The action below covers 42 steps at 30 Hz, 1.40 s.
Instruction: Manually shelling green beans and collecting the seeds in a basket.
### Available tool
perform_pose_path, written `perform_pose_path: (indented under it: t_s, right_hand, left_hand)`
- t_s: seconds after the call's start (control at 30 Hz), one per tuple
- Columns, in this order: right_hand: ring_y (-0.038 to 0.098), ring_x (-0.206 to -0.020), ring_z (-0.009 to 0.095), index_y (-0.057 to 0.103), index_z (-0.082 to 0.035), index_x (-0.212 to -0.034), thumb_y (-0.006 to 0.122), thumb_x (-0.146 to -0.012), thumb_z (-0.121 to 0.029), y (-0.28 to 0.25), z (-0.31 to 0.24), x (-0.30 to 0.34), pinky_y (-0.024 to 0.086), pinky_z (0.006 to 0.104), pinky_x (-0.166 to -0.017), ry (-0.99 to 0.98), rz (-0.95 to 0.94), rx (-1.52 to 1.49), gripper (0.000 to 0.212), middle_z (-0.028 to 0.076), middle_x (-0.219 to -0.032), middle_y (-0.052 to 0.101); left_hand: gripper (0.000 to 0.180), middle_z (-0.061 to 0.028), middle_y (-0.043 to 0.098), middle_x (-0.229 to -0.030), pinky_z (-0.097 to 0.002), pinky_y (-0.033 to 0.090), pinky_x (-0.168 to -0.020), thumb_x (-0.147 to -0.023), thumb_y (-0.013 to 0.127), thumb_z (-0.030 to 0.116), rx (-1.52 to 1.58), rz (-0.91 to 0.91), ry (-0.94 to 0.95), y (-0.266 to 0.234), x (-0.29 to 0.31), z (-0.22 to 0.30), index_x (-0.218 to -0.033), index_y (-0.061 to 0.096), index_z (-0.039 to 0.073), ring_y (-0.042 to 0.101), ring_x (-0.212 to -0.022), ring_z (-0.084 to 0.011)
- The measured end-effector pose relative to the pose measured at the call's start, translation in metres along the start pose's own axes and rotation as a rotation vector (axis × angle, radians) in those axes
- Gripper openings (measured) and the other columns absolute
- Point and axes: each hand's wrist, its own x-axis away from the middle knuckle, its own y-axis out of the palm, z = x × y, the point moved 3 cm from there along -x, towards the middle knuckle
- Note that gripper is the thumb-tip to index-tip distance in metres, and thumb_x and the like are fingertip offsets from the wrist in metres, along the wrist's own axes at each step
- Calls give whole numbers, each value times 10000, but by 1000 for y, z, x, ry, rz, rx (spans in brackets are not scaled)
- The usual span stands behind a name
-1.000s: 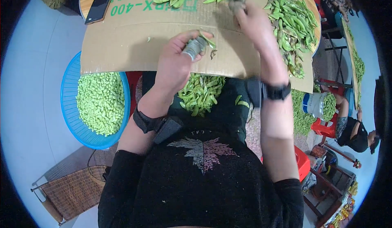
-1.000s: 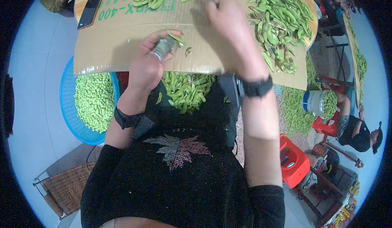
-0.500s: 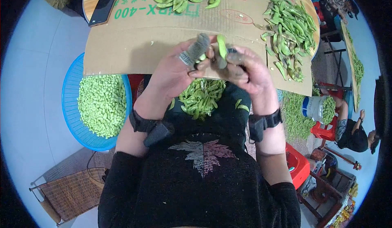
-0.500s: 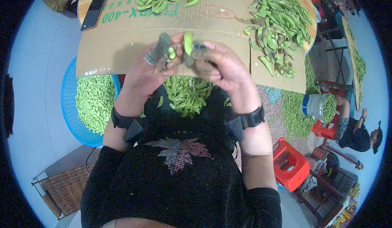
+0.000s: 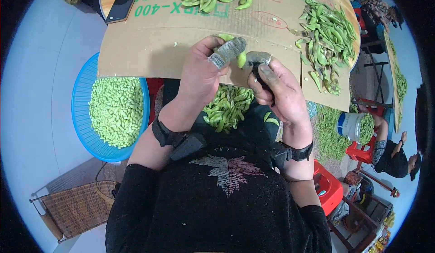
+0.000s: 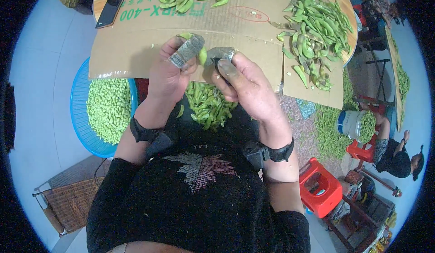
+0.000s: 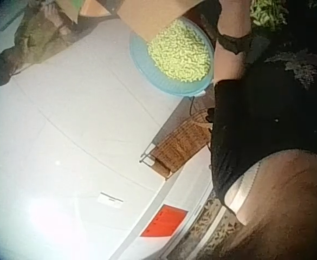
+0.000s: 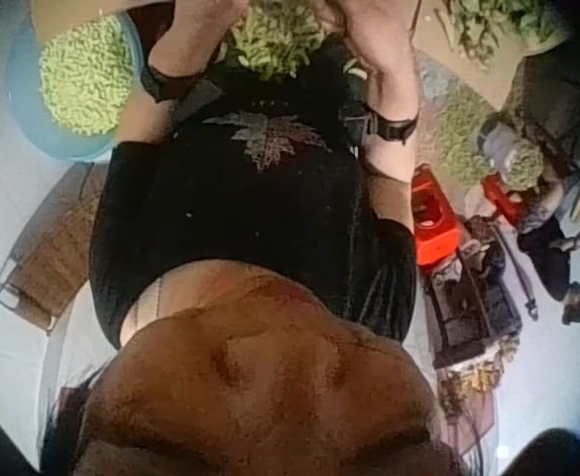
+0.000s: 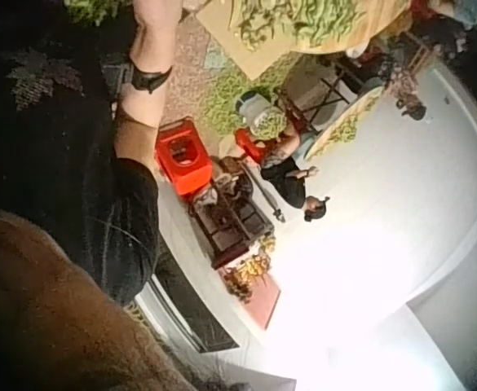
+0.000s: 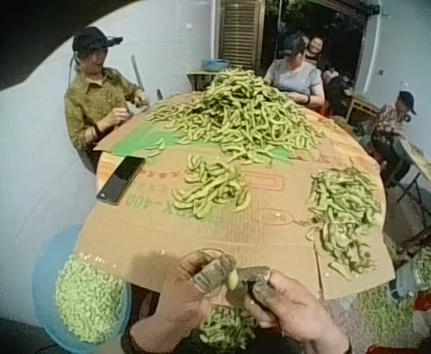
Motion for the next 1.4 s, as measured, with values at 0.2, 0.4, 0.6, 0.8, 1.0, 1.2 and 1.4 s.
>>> perform_pose_path:
  t_s: [0.2, 0.4, 0.6, 0.8, 1.0, 1.2, 1.4]
  right_hand:
    - [277, -450, 26, 507, -34, -982, 411, -951, -224, -4, 6, -5, 211, 173, -403, -18, -58, 86, 215, -42, -594, 401]
    - [305, -448, 8, 545, -53, -950, 413, -953, -197, -1, 12, -10, 245, 158, -395, 36, -20, -21, 195, -62, -597, 433]
    - [296, -434, 5, 542, -44, -957, 436, -943, -167, 1, 15, -8, 222, 148, -379, 111, -41, -284, 163, -37, -633, 463]
    - [331, -446, 23, 549, -42, -945, 451, -936, -161, -1, 17, -12, 266, 166, -391, 106, 7, -288, 154, -33, -630, 471]
    - [597, -575, 285, 519, 33, -809, 524, -779, -29, -13, 25, -15, 458, 359, -531, -455, 429, 682, 69, 201, -619, 547]
    - [627, -675, 329, 572, -5, -980, 552, -821, -71, -15, -5, -7, 492, 351, -599, -413, 386, 858, 173, 187, -743, 613]
    - [590, -637, 363, 556, -11, -1008, 535, -842, -72, -6, -22, -21, 474, 384, -558, -545, 169, 910, 179, 199, -709, 583]
  left_hand:
    - [209, -38, 591, -935, -176, 370, -544, -759, 564, -60, -207, 84, 204, 9, 2, -2, -943, 534, 32, 521, -696, -60]
    - [110, 39, 523, -751, -176, 368, -587, -738, 560, -47, -398, 123, 346, 9, 1, -4, -761, 522, 53, 463, -674, -24]
    - [182, -16, 592, -900, -187, 379, -573, -802, 561, -7, -51, -49, -49, 5, 8, -8, -982, 581, 14, 507, -696, -39]
    - [214, 1, 572, -863, -187, 329, -542, -806, 542, -2, -47, -112, -120, 0, 0, -14, -1015, 576, 28, 408, -612, -27]
    - [163, -9, 545, -842, -245, 421, -752, -830, 533, 65, -919, 51, 178, 20, 2, -12, -990, 556, 48, 517, -812, -104]
    - [508, -71, 592, -780, -295, 464, -655, -727, 717, 120, -1173, 132, 236, 13, 4, 3, -1157, 470, 10, 578, -710, -151]
    - [638, -23, 584, -750, -261, 443, -662, -690, 706, 46, -978, -60, 239, 22, 8, 13, -1247, 395, 31, 563, -701, -109]
